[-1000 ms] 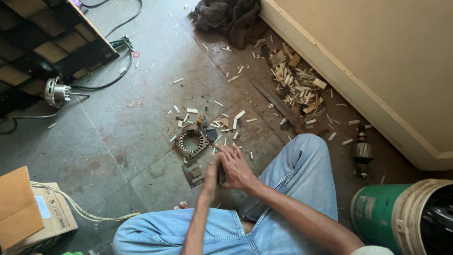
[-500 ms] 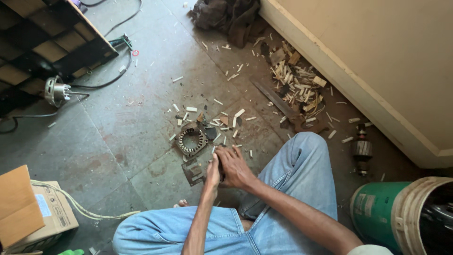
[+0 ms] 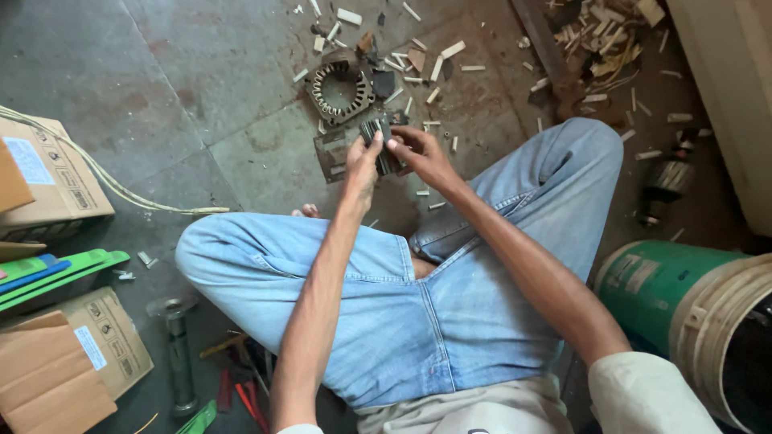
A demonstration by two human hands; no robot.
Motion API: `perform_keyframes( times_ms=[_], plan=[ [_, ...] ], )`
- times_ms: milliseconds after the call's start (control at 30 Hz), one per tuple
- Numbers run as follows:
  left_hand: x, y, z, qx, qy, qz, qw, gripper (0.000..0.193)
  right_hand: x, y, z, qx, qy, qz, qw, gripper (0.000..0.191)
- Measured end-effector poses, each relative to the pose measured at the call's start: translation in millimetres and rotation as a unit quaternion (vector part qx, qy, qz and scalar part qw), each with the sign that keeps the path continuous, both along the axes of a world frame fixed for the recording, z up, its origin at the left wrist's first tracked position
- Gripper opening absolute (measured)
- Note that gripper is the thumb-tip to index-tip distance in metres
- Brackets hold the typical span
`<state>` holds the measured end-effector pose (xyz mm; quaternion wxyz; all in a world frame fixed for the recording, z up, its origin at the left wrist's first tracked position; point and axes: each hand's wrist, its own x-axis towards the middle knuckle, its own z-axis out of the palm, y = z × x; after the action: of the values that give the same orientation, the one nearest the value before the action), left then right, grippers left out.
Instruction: The person sits on the floor disassembling electric motor components. They pry apart stator laminations and mounting plates by hand, use a mallet-like tool to press and fit parts, and place separated motor housings and armatures into a bucket.
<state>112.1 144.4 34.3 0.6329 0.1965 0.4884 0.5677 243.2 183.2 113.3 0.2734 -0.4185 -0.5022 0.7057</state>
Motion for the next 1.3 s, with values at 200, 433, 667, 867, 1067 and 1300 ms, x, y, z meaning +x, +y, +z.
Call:
perform_keyframes(
  times_ms=[200, 433, 667, 867, 1067, 1300],
  plan=[
    [-4.5, -4.1, 6.8, 0.026, 0.027, 0.005, 0.999, 0.035, -5.0, -4.2, 8.7, 0.004, -0.016, -0.013, 1.0, 0.051],
    [-18.0, -12.0, -8.3, 0.014, 0.059, 0.086, 0.994, 0.031, -13.6, -11.6, -23.1, -0.058, -0.113, -0.03, 0.991, 0.056],
    [-30.3, -16.6, -20.6, 0.002, 0.097, 0.072, 0.993, 0.027, -17.2, -15.2, -56.3, -0.131, -0.071, 0.03, 0.988, 0.051],
    [-40.1, -21.1, -32.3, -0.021, 0.093, 0.087, 0.992, 0.027, -23.5, -20.1, -81.2, -0.085, -0.05, 0.034, 0.995, 0.046],
    [-50.7, -15.0, -33.4, -0.052, -0.021, 0.084, 0.995, 0.03, -32.2, -17.4, -82.1, -0.116, -0.014, 0.009, 0.993, 0.044],
    [-60.0, -17.6, -43.4, -0.053, 0.011, 0.069, 0.996, 0.035, -44.8, -18.4, -72.0, -0.119, -0.025, -0.002, 0.993, 0.043]
  ],
)
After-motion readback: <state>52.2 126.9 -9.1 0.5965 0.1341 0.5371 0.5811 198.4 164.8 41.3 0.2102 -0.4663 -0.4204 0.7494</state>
